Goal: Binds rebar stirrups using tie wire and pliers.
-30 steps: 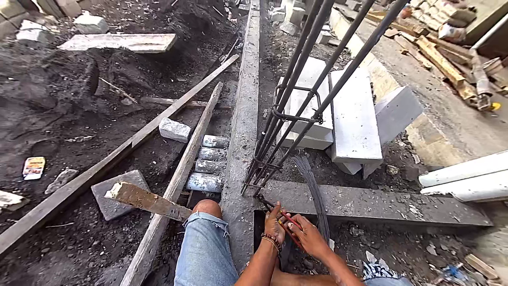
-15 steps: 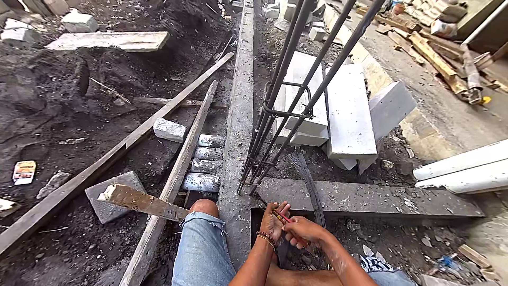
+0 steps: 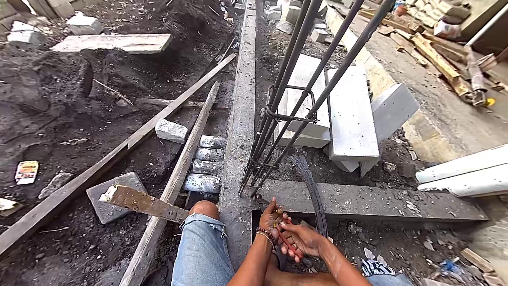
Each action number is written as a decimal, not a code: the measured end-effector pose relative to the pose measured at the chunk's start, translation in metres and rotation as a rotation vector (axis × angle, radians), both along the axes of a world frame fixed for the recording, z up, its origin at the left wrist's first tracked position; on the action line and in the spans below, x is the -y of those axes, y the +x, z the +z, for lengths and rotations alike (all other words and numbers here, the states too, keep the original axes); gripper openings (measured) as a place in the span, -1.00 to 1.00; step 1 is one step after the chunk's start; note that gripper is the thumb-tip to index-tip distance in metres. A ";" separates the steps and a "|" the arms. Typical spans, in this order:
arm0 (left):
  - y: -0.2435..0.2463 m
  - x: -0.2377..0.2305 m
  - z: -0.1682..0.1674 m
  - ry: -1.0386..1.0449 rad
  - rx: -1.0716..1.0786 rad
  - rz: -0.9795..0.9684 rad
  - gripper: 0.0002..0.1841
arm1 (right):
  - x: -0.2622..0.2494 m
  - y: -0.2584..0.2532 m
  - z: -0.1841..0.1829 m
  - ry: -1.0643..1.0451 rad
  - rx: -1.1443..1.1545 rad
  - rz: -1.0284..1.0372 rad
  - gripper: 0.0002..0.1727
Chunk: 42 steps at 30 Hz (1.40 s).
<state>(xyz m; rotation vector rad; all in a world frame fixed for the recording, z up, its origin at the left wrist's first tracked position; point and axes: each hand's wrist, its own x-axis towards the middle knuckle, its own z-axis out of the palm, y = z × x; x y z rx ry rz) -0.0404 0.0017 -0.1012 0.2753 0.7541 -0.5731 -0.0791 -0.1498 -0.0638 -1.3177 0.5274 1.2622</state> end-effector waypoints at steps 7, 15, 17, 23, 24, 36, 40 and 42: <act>0.007 0.016 0.000 0.197 -0.080 -0.001 -0.61 | -0.053 -0.033 0.054 -1.125 0.682 0.720 0.27; 0.010 0.021 0.015 0.366 -0.177 -0.021 -0.62 | -0.057 -0.015 0.020 -1.155 0.560 0.654 -0.36; 0.005 0.020 0.018 0.399 -0.175 -0.084 -0.58 | -0.036 -0.002 0.019 -0.831 0.447 0.619 -0.53; -0.011 -0.019 0.016 0.073 -0.016 -0.212 -0.58 | 0.002 -0.003 -0.004 0.449 -0.181 -0.030 -0.62; -0.010 -0.024 0.013 0.012 0.014 -0.207 -0.60 | 0.000 -0.006 -0.007 0.513 -0.187 -0.055 -0.58; 0.008 0.008 0.025 0.321 -0.195 -0.143 -0.60 | -0.063 -0.037 0.058 -1.098 0.566 0.670 0.19; 0.004 0.001 0.036 0.434 -0.210 -0.225 -0.27 | -0.047 -0.028 0.038 -0.743 0.404 0.421 -0.61; -0.003 -0.010 0.035 0.477 -0.183 -0.266 -0.32 | -0.026 -0.027 0.025 -0.166 0.170 0.081 -0.50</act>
